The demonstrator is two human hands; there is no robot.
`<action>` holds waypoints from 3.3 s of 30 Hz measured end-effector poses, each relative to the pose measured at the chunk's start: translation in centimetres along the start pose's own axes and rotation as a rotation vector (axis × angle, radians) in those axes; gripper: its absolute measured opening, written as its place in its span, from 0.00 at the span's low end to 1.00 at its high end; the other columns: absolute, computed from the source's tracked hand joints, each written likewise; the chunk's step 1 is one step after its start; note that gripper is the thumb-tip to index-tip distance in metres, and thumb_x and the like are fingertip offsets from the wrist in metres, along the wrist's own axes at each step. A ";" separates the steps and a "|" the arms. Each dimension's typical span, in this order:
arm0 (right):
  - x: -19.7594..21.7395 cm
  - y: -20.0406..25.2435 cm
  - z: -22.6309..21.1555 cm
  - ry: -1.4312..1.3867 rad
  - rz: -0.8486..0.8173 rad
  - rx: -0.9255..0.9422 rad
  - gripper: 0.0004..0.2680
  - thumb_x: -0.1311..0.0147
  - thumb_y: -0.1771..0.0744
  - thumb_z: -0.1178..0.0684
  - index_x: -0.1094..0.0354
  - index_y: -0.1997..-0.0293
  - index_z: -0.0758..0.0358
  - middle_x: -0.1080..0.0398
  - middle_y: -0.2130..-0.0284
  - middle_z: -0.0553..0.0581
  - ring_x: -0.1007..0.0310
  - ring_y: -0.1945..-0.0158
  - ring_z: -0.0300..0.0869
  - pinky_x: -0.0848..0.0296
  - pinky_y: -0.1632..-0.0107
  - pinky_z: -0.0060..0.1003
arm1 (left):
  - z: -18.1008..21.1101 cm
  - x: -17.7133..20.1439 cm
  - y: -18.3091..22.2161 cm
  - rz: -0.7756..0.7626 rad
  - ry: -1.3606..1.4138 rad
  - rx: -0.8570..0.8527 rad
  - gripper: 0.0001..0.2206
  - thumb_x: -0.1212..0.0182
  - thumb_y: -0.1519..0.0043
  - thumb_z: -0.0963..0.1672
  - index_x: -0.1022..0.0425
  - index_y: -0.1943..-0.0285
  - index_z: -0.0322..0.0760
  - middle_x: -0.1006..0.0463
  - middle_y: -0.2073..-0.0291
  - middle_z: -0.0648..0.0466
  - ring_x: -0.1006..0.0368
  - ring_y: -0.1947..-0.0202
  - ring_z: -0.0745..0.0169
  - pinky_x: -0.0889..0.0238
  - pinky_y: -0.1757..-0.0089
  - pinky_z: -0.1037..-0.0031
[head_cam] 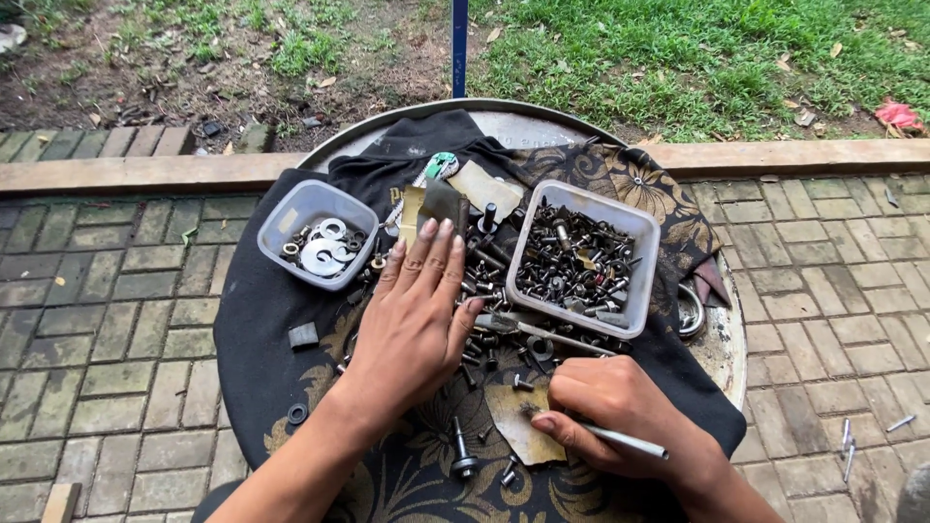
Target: The person rubs small metal washers and bolts against a piece of sandpaper to remove rust or debris, handling the items one at a time and placing some into a plastic container.
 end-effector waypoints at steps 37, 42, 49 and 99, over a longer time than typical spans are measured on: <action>3.2 -6.8 -4.9 -0.293 0.153 0.302 0.12 0.52 0.30 0.51 0.37 0.71 0.66 0.29 0.75 0.58 0.29 0.77 0.47 0.33 0.72 0.36 | 0.9 1.9 0.3 0.029 0.513 0.074 0.25 0.67 0.27 0.49 0.45 0.24 0.30 0.44 0.25 0.40 0.58 0.22 0.46 0.69 0.30 0.57; 3.4 -6.5 -4.5 -0.320 0.170 0.348 0.12 0.53 0.29 0.49 0.37 0.70 0.65 0.28 0.75 0.58 0.26 0.76 0.48 0.31 0.72 0.36 | 1.2 1.9 0.2 -0.028 0.504 0.073 0.26 0.70 0.27 0.50 0.48 0.23 0.30 0.47 0.24 0.41 0.60 0.22 0.49 0.70 0.30 0.58; 4.2 -4.1 -2.1 -0.227 0.089 0.145 0.12 0.52 0.30 0.51 0.37 0.72 0.64 0.33 0.78 0.55 0.34 0.78 0.47 0.37 0.72 0.37 | 2.0 3.8 -0.1 0.111 0.621 -0.035 0.21 0.57 0.29 0.48 0.28 0.37 0.29 0.25 0.39 0.38 0.29 0.37 0.46 0.38 0.39 0.58; 1.5 1.0 1.1 -0.059 0.151 0.009 0.07 0.41 0.38 0.64 0.39 0.71 0.61 0.36 0.79 0.52 0.38 0.78 0.45 0.37 0.71 0.37 | 5.6 -1.6 1.1 -0.198 0.495 -0.436 0.04 0.40 0.43 0.41 0.28 0.62 0.39 0.26 0.72 0.52 0.28 0.69 0.45 0.41 0.67 0.56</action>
Point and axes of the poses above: each hand's wrist, its own y-axis away from the middle knuckle, its own x-axis out of the back of the hand, z = x × y, the point moved 5 cm from there along -y, towards the middle knuckle
